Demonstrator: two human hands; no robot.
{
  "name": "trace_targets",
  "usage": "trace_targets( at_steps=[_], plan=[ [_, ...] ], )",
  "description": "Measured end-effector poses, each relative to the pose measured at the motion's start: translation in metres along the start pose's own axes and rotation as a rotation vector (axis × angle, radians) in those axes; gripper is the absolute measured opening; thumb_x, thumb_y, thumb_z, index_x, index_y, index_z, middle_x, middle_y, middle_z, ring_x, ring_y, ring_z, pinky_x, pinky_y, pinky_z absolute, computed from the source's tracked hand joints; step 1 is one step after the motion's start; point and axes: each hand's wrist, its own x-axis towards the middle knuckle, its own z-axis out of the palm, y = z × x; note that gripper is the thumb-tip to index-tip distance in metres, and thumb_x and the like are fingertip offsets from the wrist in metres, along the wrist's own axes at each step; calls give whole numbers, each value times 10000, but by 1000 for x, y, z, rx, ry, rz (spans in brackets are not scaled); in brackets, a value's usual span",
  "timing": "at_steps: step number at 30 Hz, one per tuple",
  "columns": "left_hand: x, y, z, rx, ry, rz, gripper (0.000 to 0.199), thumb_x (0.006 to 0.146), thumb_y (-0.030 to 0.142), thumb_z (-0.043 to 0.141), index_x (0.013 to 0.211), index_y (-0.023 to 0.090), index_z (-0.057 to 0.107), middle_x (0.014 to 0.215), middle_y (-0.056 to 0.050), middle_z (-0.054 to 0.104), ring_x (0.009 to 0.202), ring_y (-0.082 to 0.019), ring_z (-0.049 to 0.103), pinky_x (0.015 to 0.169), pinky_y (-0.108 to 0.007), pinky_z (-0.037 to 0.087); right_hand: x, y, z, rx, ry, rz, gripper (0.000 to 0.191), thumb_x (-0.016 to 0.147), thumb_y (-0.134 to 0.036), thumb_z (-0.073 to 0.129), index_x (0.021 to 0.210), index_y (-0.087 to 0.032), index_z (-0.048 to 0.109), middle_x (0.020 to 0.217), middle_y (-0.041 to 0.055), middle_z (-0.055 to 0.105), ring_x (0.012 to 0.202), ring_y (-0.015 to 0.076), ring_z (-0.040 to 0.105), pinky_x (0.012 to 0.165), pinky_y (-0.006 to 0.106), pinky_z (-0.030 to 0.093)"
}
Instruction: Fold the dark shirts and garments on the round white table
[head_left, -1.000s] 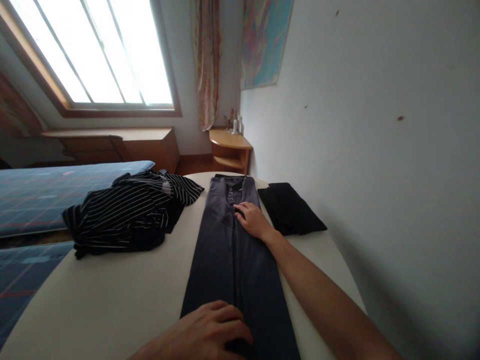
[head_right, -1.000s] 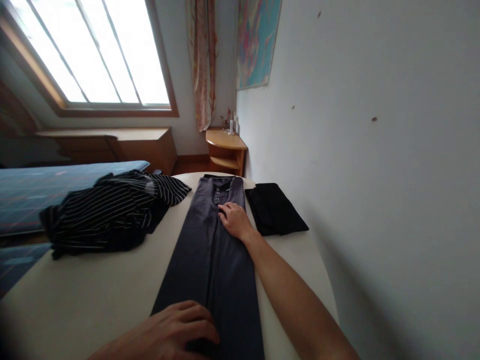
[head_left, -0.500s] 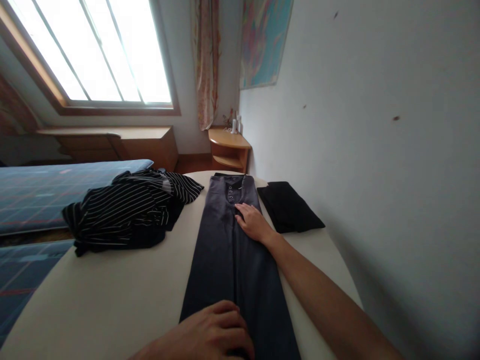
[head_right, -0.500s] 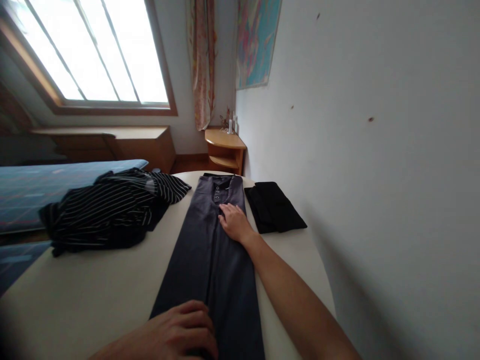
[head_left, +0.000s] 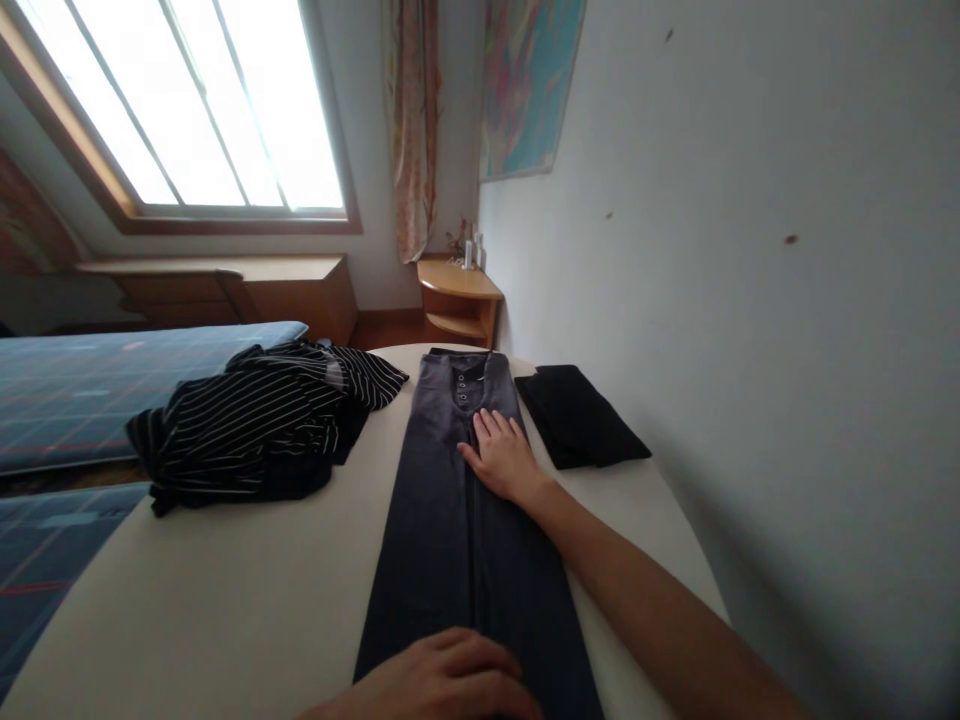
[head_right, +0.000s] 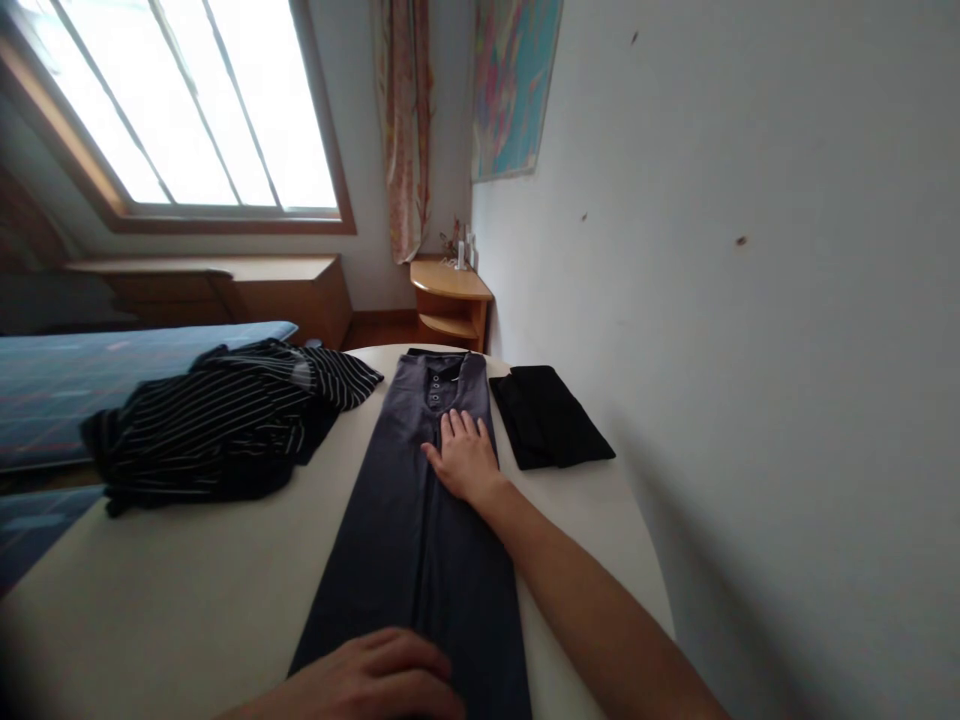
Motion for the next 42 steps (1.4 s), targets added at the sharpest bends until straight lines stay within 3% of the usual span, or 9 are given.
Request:
trace_targets(
  at_steps=[3,6,11,17,21,26,33,39,42],
  plan=[
    [-1,-2,-13,248,36,-121,521,942,378,647,1434,310,491,1541,-79,454,1388,-326,445,1105,-476,435,-6,-12,7,20,-65,90,855,954,-694,320,1565,-95,298,1633,195,207,1509,387,169,1189,614,143],
    [-6,-9,-14,335,27,-252,708,899,452,676,1525,284,392,1616,-128,308,1448,-421,321,1082,-591,422,-5,-14,11,39,-117,100,891,946,-712,306,1582,-91,241,1652,181,121,1525,388,75,1190,640,68],
    [-12,-21,-9,296,32,-330,681,962,419,571,1571,303,289,1644,-97,238,1491,-391,236,1112,-602,386,11,-5,13,37,-124,98,865,952,-696,307,1590,-118,223,1657,159,138,1534,358,41,1199,623,39],
    [-13,-26,-16,273,59,-439,626,999,412,515,1571,332,273,1643,-76,246,1501,-356,231,1128,-624,359,42,5,11,26,-136,86,828,965,-675,290,1587,-130,238,1662,138,130,1535,342,55,1205,602,49],
    [-16,-27,-17,268,37,-478,664,992,438,524,1580,345,229,1660,-81,182,1514,-353,179,1151,-632,310,42,4,8,28,-86,69,802,993,-643,231,1567,-87,283,1648,148,193,1531,322,113,1222,538,92],
    [-18,-29,-13,273,30,-486,658,999,463,501,1582,324,228,1662,-73,186,1525,-318,149,1191,-585,258,-6,-11,4,37,-39,18,763,1020,-600,180,1529,-63,367,1613,177,284,1510,288,228,1218,476,183],
    [-20,-23,-15,273,-42,-490,720,981,499,504,1585,215,233,1660,-110,162,1528,-323,115,1214,-560,201,-126,-40,-12,87,-131,-147,731,1024,-579,238,1556,-85,319,1628,149,236,1524,257,185,1248,453,149],
    [-31,0,-14,219,-123,-477,900,897,502,620,1608,289,111,1669,-78,69,1526,-361,51,1209,-600,160,-194,-50,-43,193,-281,-279,789,932,-534,537,1556,-105,313,1627,148,249,1520,275,200,1247,480,183],
    [-35,6,-9,206,-98,-470,906,877,432,661,1604,314,133,1670,-54,80,1527,-362,64,1212,-604,160,-208,-51,-46,238,-222,-293,694,836,-398,675,1430,-101,474,1564,165,398,1470,287,331,1226,481,249]
  ],
)
